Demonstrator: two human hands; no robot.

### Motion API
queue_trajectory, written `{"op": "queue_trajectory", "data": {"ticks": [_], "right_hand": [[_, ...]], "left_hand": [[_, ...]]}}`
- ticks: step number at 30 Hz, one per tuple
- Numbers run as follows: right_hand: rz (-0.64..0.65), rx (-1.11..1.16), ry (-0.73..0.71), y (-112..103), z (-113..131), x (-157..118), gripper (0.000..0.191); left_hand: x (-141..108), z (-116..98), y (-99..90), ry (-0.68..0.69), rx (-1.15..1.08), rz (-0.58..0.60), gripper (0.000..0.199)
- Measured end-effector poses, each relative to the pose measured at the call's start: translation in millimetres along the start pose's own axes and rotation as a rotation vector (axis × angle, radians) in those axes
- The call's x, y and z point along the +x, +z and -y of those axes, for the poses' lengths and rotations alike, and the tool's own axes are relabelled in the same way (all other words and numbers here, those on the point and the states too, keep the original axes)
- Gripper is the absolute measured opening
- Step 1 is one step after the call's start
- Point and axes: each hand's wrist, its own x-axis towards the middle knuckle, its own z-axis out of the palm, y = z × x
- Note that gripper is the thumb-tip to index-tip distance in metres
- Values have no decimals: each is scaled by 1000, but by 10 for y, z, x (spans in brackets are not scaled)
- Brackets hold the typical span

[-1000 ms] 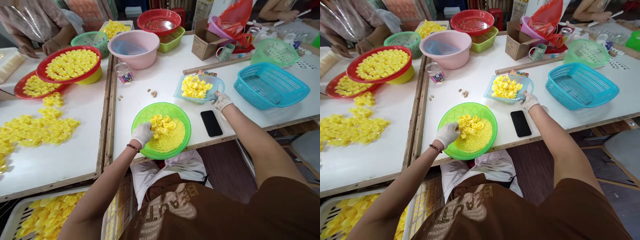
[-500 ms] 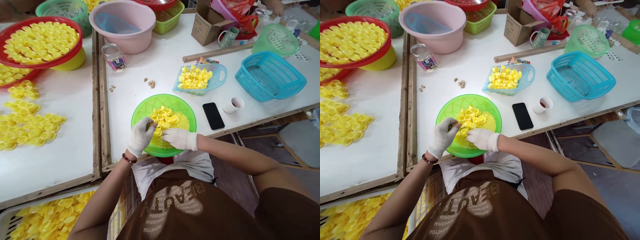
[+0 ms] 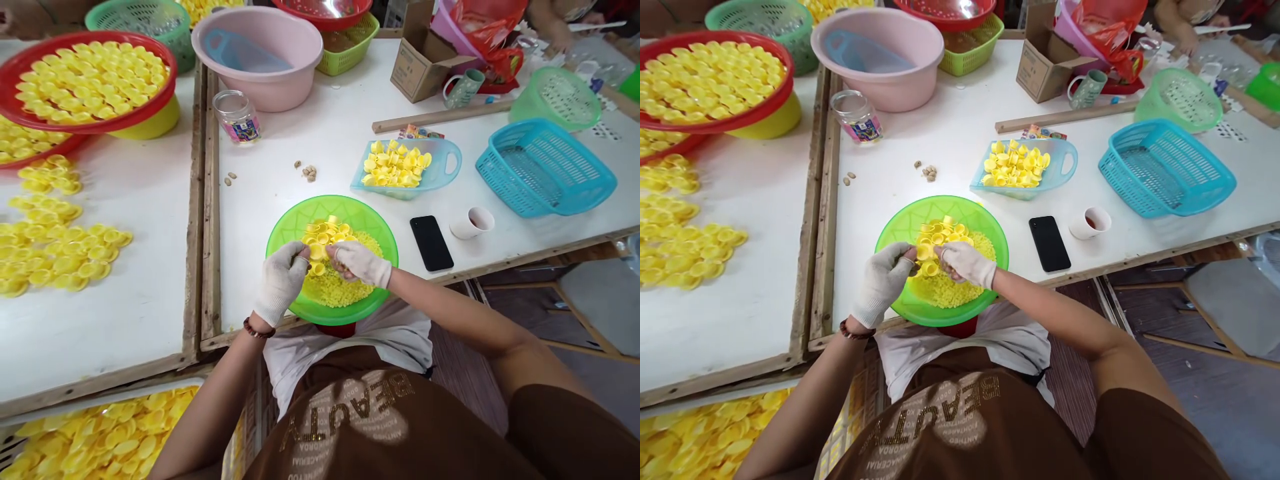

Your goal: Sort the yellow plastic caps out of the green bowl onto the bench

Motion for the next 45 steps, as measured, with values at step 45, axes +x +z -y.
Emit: {"op": "queue_trajectory", "data": {"ticks": [45], "right_hand": [[-285, 677, -475, 205, 134, 24, 49]], "left_hand": [[-19, -36, 246, -211, -334, 322, 36]]}}
